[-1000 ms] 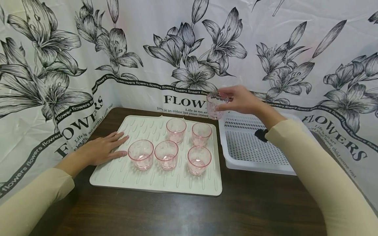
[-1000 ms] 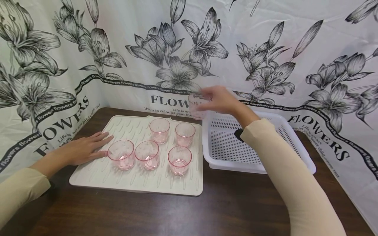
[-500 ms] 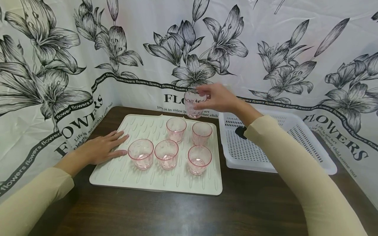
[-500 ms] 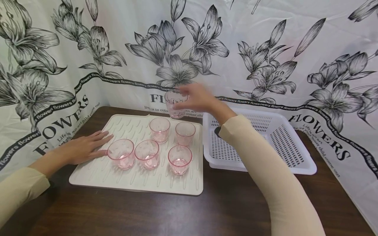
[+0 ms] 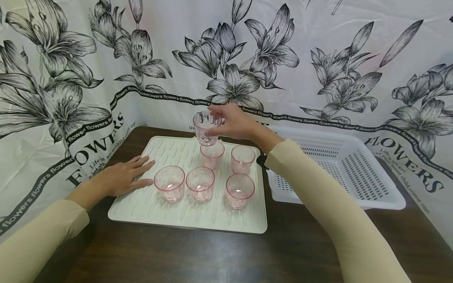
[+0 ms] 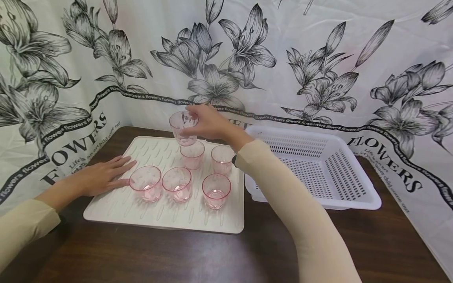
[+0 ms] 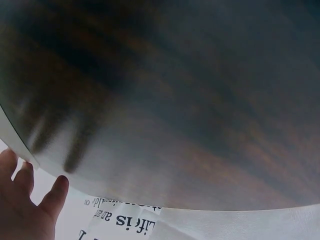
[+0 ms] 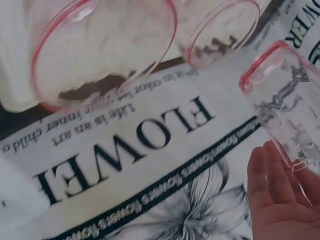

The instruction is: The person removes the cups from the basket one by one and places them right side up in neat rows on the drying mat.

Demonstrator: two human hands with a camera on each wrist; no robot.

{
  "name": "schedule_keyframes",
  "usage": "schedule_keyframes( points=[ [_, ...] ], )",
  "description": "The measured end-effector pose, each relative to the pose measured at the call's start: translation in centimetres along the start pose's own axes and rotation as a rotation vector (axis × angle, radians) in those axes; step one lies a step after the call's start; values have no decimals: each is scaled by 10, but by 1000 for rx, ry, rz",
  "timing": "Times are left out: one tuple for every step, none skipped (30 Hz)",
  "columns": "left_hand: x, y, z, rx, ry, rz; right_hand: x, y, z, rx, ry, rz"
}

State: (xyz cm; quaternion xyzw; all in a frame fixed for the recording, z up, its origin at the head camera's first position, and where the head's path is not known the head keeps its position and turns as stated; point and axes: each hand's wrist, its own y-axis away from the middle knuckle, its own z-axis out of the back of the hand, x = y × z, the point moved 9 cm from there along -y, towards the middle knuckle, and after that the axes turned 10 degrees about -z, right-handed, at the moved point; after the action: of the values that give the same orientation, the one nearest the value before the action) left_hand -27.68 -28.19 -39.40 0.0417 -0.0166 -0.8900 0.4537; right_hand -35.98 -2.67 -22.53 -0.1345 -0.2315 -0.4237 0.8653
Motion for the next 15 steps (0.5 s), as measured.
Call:
schedule_keyframes(
  points=[
    [0, 1, 0, 1, 2, 1, 2, -2, -4, 4, -2, 8],
    [0, 1, 0, 1, 5, 2, 5, -5, -8, 9, 5, 24],
    [0, 2, -1, 3, 9, 4, 8, -7, -12, 14, 10, 30],
    [0, 2, -1, 5, 10, 5, 10, -9, -16, 19, 13, 32],
    [0, 3, -1, 5, 12, 7, 11, -10, -19, 25, 10, 32],
    [0, 3, -1, 5, 11, 8, 13, -12, -23, 31, 12, 33],
    [0, 3, -1, 4, 10, 7, 15, -14, -26, 36, 15, 33],
    [0, 3, -1, -3, 10, 4, 16, -16, -30, 41, 25, 33],
    [0, 3, 0, -5, 7, 3, 16, -17, -33, 46, 24, 21],
    [-1, 3, 0, -9, 5, 0, 17, -18, -36, 52, 23, 17],
    [0, 2, 0, -12, 4, -1, 18, -20, -39, 57, 21, 14],
    [0, 2, 0, -14, 2, -3, 18, -21, -42, 60, 22, 11],
    [0, 1, 0, -16, 0, -5, 19, -23, -45, 64, 17, 8],
    [0, 1, 0, -17, 0, -5, 20, -24, -47, 66, 5, 6],
    [1, 1, 0, -13, 0, -2, 20, -26, -49, 68, -4, 5]
  ],
)
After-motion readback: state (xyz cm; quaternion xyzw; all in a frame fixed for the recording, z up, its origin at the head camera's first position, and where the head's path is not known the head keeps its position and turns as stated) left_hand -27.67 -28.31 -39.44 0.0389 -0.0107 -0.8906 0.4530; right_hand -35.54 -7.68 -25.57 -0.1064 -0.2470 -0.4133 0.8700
